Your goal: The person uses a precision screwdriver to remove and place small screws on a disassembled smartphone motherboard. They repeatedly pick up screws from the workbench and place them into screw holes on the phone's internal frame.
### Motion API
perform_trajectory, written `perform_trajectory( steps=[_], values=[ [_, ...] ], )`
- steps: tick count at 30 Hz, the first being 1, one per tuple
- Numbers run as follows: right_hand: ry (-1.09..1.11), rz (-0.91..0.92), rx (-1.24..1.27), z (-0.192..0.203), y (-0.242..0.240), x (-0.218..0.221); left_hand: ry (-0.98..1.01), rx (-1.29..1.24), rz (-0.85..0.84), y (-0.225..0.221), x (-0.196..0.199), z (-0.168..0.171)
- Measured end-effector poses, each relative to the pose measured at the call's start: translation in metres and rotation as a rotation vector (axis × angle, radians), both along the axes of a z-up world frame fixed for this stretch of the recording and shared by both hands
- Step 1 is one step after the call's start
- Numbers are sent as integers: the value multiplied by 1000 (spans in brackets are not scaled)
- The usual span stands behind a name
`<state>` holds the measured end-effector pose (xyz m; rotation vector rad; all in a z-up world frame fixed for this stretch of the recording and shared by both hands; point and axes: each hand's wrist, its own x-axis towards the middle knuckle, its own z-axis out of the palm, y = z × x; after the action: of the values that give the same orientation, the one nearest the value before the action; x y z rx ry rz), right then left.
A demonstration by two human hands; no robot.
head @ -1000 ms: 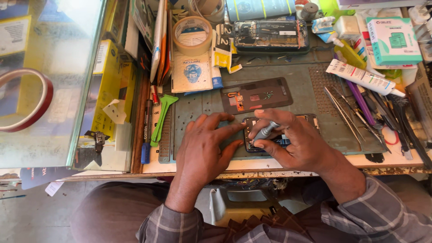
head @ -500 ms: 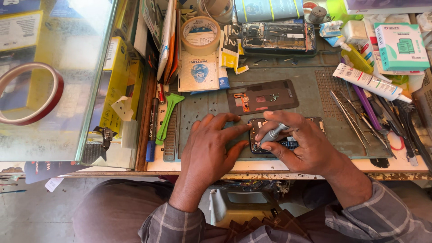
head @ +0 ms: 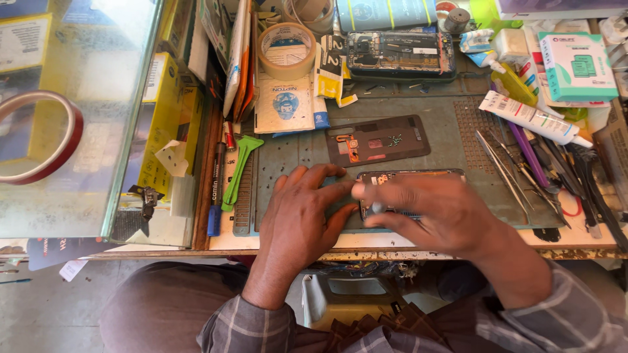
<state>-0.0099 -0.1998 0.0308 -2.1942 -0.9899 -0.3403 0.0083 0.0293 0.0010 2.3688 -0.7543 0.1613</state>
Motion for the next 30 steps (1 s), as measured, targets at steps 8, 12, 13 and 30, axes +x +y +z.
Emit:
perform_trajectory(
  steps=[8,12,13,30],
  values=[
    [75,-115,-40,-11,-4,-2,-31,-13,-2,0,-1,2],
    [137,84,144,-10,-8,-5,-1,13,9,-2,0,2],
    [97,8,85,-12,-5,-4,-5,5,10,0,-1,2],
    [180,-2,133,-12,-1,-10,-25,6,2,0,-1,2]
  ],
)
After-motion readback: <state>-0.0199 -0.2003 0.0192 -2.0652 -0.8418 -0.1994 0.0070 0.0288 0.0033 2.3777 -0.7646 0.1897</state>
